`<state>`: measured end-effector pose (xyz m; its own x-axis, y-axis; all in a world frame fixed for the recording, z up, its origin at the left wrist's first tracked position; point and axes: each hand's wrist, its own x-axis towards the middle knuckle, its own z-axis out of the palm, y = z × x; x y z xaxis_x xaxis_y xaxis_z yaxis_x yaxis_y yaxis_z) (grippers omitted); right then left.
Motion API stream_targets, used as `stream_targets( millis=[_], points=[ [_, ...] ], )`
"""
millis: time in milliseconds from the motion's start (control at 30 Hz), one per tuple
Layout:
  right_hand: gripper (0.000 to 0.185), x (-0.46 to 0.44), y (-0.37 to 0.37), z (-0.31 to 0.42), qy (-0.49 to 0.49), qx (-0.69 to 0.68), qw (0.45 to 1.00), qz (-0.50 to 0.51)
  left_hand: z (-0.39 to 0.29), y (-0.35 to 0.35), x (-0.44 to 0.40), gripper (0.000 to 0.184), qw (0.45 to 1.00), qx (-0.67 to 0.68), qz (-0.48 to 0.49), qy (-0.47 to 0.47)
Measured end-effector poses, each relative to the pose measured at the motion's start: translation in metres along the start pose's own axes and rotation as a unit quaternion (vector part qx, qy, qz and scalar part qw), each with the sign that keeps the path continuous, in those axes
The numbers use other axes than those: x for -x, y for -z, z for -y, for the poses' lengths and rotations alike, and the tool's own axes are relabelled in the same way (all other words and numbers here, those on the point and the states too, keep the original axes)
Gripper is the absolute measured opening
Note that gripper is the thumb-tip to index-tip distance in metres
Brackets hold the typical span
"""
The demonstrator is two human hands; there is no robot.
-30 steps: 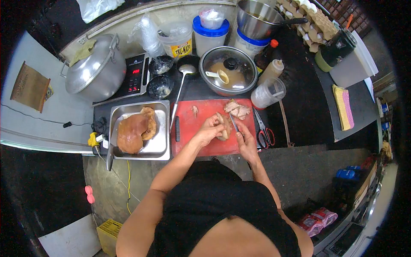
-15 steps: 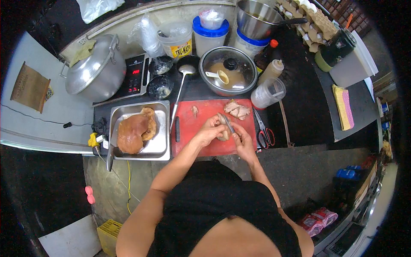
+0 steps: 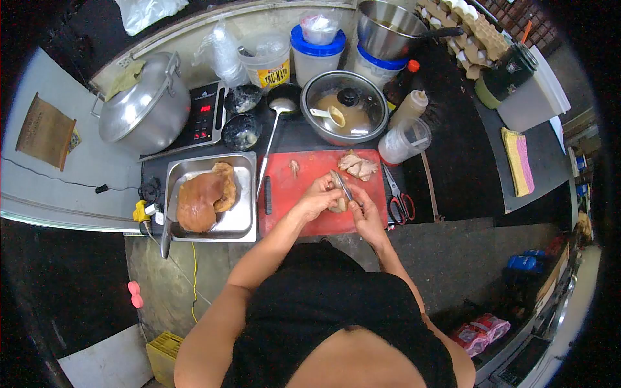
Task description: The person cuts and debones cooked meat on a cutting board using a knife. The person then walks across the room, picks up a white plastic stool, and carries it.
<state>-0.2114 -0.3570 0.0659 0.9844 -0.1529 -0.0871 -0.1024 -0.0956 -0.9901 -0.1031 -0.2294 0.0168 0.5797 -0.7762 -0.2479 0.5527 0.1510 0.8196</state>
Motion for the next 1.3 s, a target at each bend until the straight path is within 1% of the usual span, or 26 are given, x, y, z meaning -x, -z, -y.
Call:
stream_targets(
  millis=[67,100,167,200,300,400,433,500,667,767,867,967,1067,1167,1233,1300],
  points=[
    [0.038,-0.001,0.001,-0.007,0.014,0.016,1.0,-0.002,0.0,-0.001,0.0,0.03,1.0,-0.011,-0.011,-0.001],
    [0.037,-0.003,0.001,-0.011,0.029,0.025,0.999,-0.022,-0.003,-0.004,0.002,0.029,1.0,-0.016,-0.017,-0.001],
    [0.036,-0.005,0.004,-0.018,0.057,0.042,0.996,-0.059,-0.009,-0.01,0.006,0.02,1.0,-0.001,-0.024,-0.002],
    [0.037,-0.006,0.007,-0.02,0.058,0.05,0.995,-0.059,-0.012,-0.012,0.007,0.017,1.0,0.006,-0.028,-0.002],
    [0.039,-0.006,0.013,-0.021,0.049,0.052,0.996,-0.058,-0.013,-0.014,0.007,0.015,0.999,0.006,-0.046,-0.004],
    [0.039,0.0,0.005,-0.007,0.014,0.012,0.999,-0.045,-0.002,-0.007,0.002,0.018,0.999,0.013,-0.052,-0.008],
    [0.039,0.002,0.002,0.006,0.0,-0.003,0.999,-0.036,-0.002,-0.005,0.002,0.021,0.999,0.009,-0.04,-0.004],
    [0.04,0.003,0.0,0.007,-0.015,-0.014,1.0,-0.023,-0.004,-0.002,0.001,0.03,1.0,0.001,-0.017,0.003],
    [0.04,0.0,0.001,-0.004,0.006,0.011,1.0,-0.006,-0.005,-0.006,0.002,0.031,0.999,0.004,-0.034,0.005],
    [0.039,-0.001,0.003,-0.013,-0.005,0.053,0.998,-0.023,0.001,-0.001,-0.002,0.031,1.0,-0.002,-0.026,0.004],
    [0.037,-0.005,0.009,-0.021,0.084,0.083,0.99,-0.083,0.0,-0.001,-0.001,0.03,1.0,0.0,-0.024,0.004],
    [0.037,-0.004,0.01,-0.008,0.08,0.052,0.992,-0.078,-0.006,-0.005,0.002,0.029,1.0,0.008,-0.023,0.006],
    [0.038,0.0,0.01,-0.001,-0.032,0.01,0.998,-0.055,0.002,0.002,-0.003,0.029,1.0,0.006,-0.019,0.006],
    [0.039,0.002,0.001,-0.002,0.037,0.04,0.996,-0.066,0.005,0.003,-0.005,0.031,1.0,0.003,-0.022,0.006],
    [0.038,0.003,-0.002,0.001,-0.013,0.016,0.999,-0.05,-0.001,-0.002,-0.003,0.032,1.0,0.004,-0.026,0.009],
    [0.038,0.003,-0.001,0.0,-0.022,0.009,0.999,-0.033,-0.006,-0.007,0.001,0.033,0.999,0.011,-0.03,0.012]
  ],
)
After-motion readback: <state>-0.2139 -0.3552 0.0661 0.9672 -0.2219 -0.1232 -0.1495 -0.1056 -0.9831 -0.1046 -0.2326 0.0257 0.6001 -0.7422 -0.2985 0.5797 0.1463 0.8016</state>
